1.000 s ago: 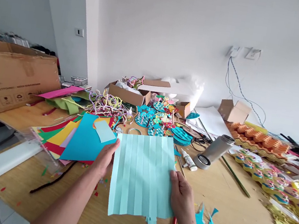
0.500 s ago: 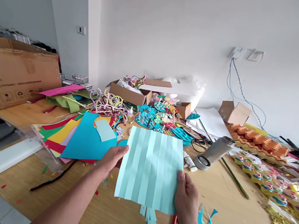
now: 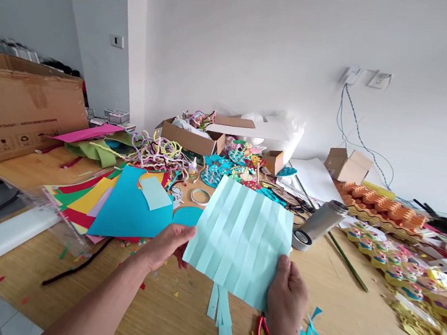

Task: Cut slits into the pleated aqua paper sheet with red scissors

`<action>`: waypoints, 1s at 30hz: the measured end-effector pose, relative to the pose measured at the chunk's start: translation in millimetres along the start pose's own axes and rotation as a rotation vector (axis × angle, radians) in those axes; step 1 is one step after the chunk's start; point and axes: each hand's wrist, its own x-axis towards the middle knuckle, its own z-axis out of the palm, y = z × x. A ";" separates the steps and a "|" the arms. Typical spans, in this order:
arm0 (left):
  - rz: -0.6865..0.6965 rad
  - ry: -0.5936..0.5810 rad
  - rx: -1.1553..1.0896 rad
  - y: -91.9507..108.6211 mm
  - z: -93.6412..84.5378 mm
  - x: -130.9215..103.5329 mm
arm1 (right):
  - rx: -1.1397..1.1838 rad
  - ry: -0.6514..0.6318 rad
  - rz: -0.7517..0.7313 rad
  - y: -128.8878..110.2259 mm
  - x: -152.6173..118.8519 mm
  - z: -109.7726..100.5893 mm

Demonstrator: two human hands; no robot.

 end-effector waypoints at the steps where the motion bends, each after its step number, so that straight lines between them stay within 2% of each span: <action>1: -0.031 -0.076 0.010 -0.4 -1.3 -0.4 | -0.015 0.023 0.009 0.2 0.4 -1.3; 3: -0.070 -0.176 0.010 -1.6 -4.4 -0.5 | -0.034 0.052 0.012 -0.6 0.6 -3.7; 9: -0.100 -0.224 -0.032 2.2 -9.6 -3.6 | -0.093 0.086 -0.011 -5.7 1.2 -7.8; 13: -0.073 -0.221 -0.053 7.3 -8.7 -5.3 | -0.082 0.061 -0.015 -4.4 1.8 -6.8; 15: -0.104 -0.227 -0.061 6.8 -9.0 -3.8 | -0.046 0.035 -0.022 -3.3 1.3 -4.9; 22: -0.182 -0.132 0.011 -5.6 -13.9 4.9 | -0.021 0.006 -0.034 0.0 -0.1 -1.4; 30: -0.127 -0.057 0.121 -3.5 -8.5 4.2 | -0.009 -0.007 -0.038 0.5 -0.7 1.4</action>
